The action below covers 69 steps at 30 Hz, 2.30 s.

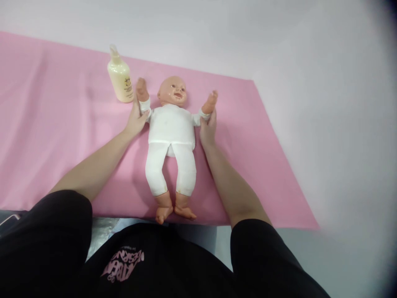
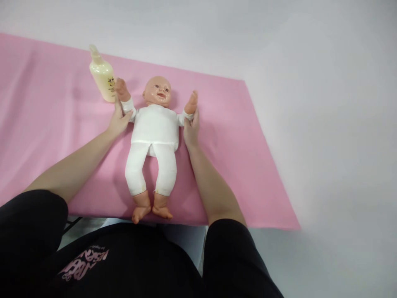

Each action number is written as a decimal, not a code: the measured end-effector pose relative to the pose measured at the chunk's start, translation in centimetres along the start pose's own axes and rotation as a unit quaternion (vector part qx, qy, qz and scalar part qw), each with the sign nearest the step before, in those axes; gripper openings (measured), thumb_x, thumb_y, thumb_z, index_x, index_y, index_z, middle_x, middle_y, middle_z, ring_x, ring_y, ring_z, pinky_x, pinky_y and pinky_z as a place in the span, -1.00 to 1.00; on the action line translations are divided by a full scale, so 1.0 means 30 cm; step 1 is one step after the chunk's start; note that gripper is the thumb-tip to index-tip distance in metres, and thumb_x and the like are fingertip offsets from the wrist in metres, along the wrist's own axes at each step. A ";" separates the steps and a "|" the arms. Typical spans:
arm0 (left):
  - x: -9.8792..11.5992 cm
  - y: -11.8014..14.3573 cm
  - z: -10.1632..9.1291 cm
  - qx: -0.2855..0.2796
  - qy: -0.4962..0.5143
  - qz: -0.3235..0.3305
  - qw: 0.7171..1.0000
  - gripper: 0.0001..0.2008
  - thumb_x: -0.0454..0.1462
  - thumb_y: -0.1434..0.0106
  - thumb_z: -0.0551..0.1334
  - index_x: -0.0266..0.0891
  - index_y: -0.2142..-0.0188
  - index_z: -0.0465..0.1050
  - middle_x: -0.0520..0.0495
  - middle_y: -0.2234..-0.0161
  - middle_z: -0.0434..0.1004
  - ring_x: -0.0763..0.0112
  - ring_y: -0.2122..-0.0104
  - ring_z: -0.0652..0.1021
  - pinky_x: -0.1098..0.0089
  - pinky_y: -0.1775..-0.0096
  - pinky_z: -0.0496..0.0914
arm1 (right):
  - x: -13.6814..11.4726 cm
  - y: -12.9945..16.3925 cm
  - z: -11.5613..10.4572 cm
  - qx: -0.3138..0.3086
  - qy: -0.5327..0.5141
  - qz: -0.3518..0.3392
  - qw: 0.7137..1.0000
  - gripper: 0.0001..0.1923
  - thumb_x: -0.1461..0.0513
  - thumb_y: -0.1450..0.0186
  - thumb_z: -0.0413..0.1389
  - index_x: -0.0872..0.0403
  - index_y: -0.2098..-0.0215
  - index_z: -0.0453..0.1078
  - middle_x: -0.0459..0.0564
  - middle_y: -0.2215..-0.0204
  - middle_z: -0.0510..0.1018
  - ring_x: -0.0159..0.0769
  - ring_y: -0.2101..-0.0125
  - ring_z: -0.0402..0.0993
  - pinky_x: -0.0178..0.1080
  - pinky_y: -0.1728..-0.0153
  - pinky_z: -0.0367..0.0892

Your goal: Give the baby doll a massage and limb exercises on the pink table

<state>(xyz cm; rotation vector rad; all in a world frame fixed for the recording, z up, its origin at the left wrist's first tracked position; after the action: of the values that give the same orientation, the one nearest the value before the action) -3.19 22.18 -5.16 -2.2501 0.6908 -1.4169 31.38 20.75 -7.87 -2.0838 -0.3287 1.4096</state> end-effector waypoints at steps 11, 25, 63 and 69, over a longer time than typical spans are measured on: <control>0.063 0.016 0.030 -0.077 -0.103 0.053 0.990 -0.45 -0.21 -0.44 0.16 -0.06 -0.39 0.46 -0.23 -0.25 0.51 -0.05 -0.28 0.48 -0.12 -0.40 0.29 | -0.128 0.025 0.028 -0.106 0.065 -0.070 0.990 -0.47 0.29 -0.42 0.00 -0.20 -0.26 0.51 -0.02 -0.25 0.54 -0.07 -0.34 0.40 0.19 -0.52 0.18; -0.137 -0.003 -0.019 0.100 0.026 -0.096 0.990 -0.31 0.18 -0.50 0.16 0.03 -0.45 0.03 -0.27 -0.43 0.30 0.05 -0.45 0.35 -0.07 -0.49 0.21 | 0.043 -0.006 -0.010 0.075 -0.039 0.046 0.995 -0.22 0.22 -0.43 -0.01 -0.10 -0.55 -0.17 0.20 -0.50 0.12 0.10 -0.54 0.10 0.43 -0.45 0.19; 0.052 0.013 0.015 -0.069 -0.074 0.060 0.993 -0.25 0.27 -0.47 0.14 -0.12 -0.42 0.34 -0.33 -0.29 0.50 -0.12 -0.34 0.45 -0.14 -0.44 0.25 | -0.100 0.025 0.036 -0.084 0.040 -0.074 0.993 -0.50 0.30 -0.40 0.03 -0.13 -0.27 0.42 0.00 -0.24 0.57 -0.09 -0.30 0.43 0.19 -0.48 0.24; -0.068 0.002 -0.005 0.073 0.027 -0.016 0.997 -0.13 0.41 -0.39 0.11 -0.05 -0.43 0.18 -0.29 -0.42 0.34 0.00 -0.49 0.29 -0.09 -0.53 0.09 | -0.053 0.012 0.016 0.017 -0.047 0.011 0.999 -0.38 0.11 -0.47 0.04 -0.09 -0.47 0.12 0.13 -0.41 0.33 0.04 -0.46 0.27 0.37 -0.45 0.23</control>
<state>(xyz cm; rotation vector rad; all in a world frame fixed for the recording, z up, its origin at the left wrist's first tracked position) -4.08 23.34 -6.59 -2.1268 0.5509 -1.4987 30.26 19.82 -7.01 -2.0028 -0.3184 1.5188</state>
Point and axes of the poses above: each hand's wrist, its own y-axis away from the middle knuckle, its own z-axis out of the palm, x = y × z, the point moved 2 cm from there along -y, towards the middle knuckle
